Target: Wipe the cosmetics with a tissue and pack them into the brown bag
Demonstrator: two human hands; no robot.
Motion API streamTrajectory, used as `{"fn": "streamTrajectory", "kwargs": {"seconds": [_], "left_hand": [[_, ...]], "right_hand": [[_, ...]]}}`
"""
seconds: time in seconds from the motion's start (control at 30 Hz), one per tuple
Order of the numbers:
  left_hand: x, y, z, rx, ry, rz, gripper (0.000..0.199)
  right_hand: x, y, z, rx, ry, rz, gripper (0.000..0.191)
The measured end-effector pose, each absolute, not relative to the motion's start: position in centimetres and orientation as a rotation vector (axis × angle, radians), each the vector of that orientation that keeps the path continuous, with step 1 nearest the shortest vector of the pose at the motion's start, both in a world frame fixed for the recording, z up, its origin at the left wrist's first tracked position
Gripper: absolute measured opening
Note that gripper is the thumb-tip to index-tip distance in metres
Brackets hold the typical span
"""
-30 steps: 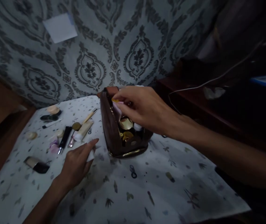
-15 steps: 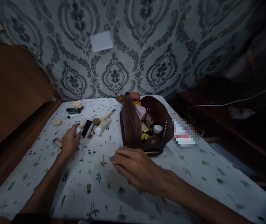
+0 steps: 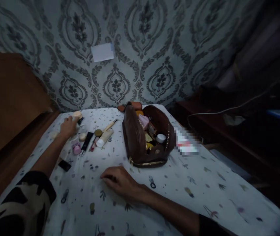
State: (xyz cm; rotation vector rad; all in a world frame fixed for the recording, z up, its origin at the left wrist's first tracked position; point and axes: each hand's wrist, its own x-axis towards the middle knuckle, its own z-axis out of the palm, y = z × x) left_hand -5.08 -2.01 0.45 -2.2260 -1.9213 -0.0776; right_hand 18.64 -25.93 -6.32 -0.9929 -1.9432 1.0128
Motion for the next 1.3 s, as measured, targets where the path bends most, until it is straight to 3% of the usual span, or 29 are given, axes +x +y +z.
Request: {"fn": "streamTrajectory", "kwargs": {"seconds": [0.17,0.33,0.43,0.53,0.73,0.87,1.03,1.17,1.3], "left_hand": [[-5.4,0.6,-0.5,-2.288,-1.699,0.143,0.055],[-4.8,0.9,-0.6,-2.312,-1.627,0.115,0.048],[-5.1,0.0,0.3,-2.316,-1.695,-0.031,0.046],[-6.0,-1.6,2.0,-2.228,-1.867,-0.232,0.058],[-6.9,-7.1,5.8,-2.187,-1.967,-1.09,0.052],[-5.3,-11.7,6.7,-2.414,-1.961,-1.626,0.05],[-0.7,-16.4,5.1,-2.607,-2.326,-2.051,0.045],[2.2,-17.9,2.0,-2.889,-2.274,-2.093,0.041],[3.6,-18.0,-1.0,-2.993,-1.81,-1.818,0.034]], "right_hand": [[18.5,-26.0,-7.9,-1.077,-1.68,1.183,0.022],[18.6,-25.7,-8.5,-1.059,-1.611,1.243,0.023],[18.7,-25.7,-8.7,-1.053,-1.596,1.243,0.023],[18.8,-25.7,-8.6,-1.042,-1.53,1.305,0.022],[19.1,-25.6,-7.7,-1.054,-1.424,1.206,0.019],[19.4,-25.5,-5.9,-1.079,-1.467,0.981,0.039],[18.9,-25.5,-4.1,-1.015,-1.47,0.945,0.06],[18.3,-25.8,-4.9,-1.027,-1.399,1.25,0.033],[18.1,-26.3,-6.3,-1.129,-1.28,1.306,0.029]]}}
